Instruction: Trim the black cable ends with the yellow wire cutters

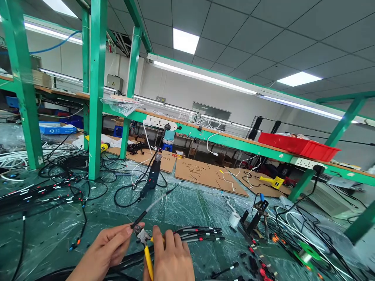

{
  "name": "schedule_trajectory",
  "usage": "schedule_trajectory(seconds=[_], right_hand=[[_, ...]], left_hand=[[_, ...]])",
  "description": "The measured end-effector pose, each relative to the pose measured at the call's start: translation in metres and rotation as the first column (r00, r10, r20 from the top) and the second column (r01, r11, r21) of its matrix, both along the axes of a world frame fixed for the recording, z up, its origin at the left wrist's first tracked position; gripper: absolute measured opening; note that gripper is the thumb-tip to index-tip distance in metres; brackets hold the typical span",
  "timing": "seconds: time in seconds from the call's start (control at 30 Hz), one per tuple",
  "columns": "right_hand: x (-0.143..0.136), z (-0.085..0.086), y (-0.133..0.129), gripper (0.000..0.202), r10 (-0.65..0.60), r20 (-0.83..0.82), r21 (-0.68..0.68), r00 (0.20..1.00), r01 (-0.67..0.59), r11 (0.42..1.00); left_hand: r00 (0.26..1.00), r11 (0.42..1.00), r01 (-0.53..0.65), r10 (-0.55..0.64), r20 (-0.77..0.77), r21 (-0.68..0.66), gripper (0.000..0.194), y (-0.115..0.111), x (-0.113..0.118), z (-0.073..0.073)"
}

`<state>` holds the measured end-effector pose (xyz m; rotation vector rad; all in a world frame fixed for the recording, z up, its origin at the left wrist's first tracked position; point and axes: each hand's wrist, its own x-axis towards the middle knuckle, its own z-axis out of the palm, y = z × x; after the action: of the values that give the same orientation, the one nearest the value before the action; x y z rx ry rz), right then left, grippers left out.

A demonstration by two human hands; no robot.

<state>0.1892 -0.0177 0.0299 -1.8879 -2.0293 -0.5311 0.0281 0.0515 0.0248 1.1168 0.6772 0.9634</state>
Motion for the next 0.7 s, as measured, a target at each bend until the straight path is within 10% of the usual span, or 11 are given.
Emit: schedule_trajectory(seconds=[0.43, 0.7], right_hand=[[-0.0026, 0.0006, 0.0014, 0.057, -0.005, 0.046, -0.003, 0.999, 0.005, 1.0], [-0.0039, -0.0044, 0.0028, 0.062, -0.045, 0.16, 0.056, 0.986, 0.037, 0.998]], left_hand=[[0.997, 0.982, -0.025, 0.039, -0.071, 0.185, 0.054, -0.0008, -0.0008, -0.0103], [0.932, 0.878, -0.161, 0.285, -0.223, 0.451, 0.034, -0.0081, 0.0012, -0.0028]])
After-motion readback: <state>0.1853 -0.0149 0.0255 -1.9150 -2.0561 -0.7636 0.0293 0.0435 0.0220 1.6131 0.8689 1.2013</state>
